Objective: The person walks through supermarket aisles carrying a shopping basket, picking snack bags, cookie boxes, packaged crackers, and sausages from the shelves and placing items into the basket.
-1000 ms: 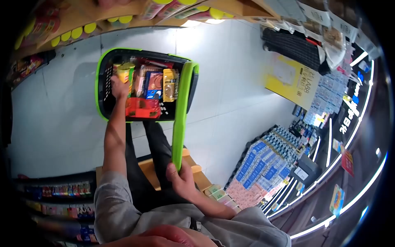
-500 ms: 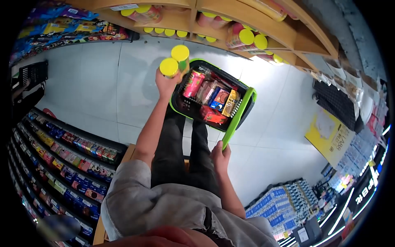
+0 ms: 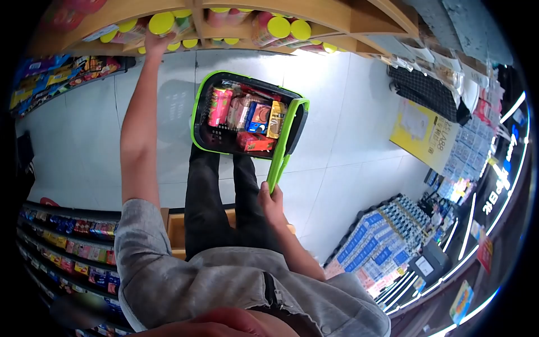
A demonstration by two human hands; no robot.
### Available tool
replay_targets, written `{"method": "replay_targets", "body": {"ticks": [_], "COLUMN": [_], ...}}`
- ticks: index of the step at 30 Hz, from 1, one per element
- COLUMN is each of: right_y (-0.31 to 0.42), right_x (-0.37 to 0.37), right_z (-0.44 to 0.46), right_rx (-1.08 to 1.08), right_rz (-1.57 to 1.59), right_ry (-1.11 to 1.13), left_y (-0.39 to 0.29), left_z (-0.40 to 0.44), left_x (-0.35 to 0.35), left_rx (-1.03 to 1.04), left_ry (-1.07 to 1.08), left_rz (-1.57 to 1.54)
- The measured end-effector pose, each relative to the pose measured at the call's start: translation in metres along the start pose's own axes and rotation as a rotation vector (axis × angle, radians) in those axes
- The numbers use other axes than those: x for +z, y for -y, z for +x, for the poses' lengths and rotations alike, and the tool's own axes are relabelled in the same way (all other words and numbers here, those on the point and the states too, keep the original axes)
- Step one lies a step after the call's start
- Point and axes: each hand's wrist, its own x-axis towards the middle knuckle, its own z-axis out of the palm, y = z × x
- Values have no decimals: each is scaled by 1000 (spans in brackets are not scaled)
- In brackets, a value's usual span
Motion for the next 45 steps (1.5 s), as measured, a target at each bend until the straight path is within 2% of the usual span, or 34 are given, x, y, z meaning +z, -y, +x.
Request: {"method": "replay_targets", "body": {"ticks": [2,3,4,5,7,10,13,14,17,19,20,21,24,25,26,27,29,31,33,35,37,39,41,43,44,45], "right_y": [-8,-9,-8,-9,-15,-12,-9,-9,-17,-3,-4,-5,6,11,14,14,8,1,-26,-22,-28,-31,-24,-27,-29,-31], "right_x": [-5,-7,-8,-9,-14,-8,-16,-21,-39,-47,-57,-67,-85,-91,-98,-107,-134,-158,-207,-221,-226,-232,-216,-231,-238,-242], "right_z": [-1,-3,-5,-5,-7,-14,-14,-15,-24,-28,-27,-27,-33,-34,-35,-36,-40,-37,-40,-39,-41,-42,-32,-35,-35,-35], "right_rx": [-9,-1,5,10,4,11,-3,5,20,29,19,11,-67,-103,-124,-142,-184,-300,-404,-411,-433,-451,-500,-492,-480,-474], "right_rz": [26,22,19,19,28,66,95,100,78,126,171,214,135,109,53,-4,-41,17,147,58,60,-12,-32,31,55,85], "right_ry": [-2,-5,-7,-7,-9,-19,-18,-16,-42,-85,-52,-22,-69,-95,-129,-160,-264,-490,-547,-564,-650,-566,-568,-471,-440,-409], "left_y": [4,53,40,60,45,-29,-57,-33,24,8,7,2,6,0,35,16,39,63,86,115,122,106,89,87,97,89], "left_z": [3,15,20,28,26,7,3,5,-30,-95,-137,-180,-288,-319,-349,-354,-362,-355,-330,-314,-296,-297,-312,-326,-339,-346], "left_x": [-1,6,-7,-5,-14,-22,-12,0,31,48,65,76,110,119,140,147,176,198,220,230,231,230,219,214,213,213], "left_rx": [30,70,192,218,176,-183,-391,-421,-408,-481,-399,-254,-249,-222,-263,-337,-280,-99,-109,-19,-182,-105,98,225,228,-29], "left_ry": [-31,1,68,53,23,-85,-60,-134,-111,58,-1,64,578,619,689,826,950,879,794,790,929,929,884,658,558,555], "left_rz": [49,-159,-88,-177,19,510,710,730,536,517,556,549,483,401,317,496,688,834,842,1061,1189,1260,1290,1147,1044,943]}}
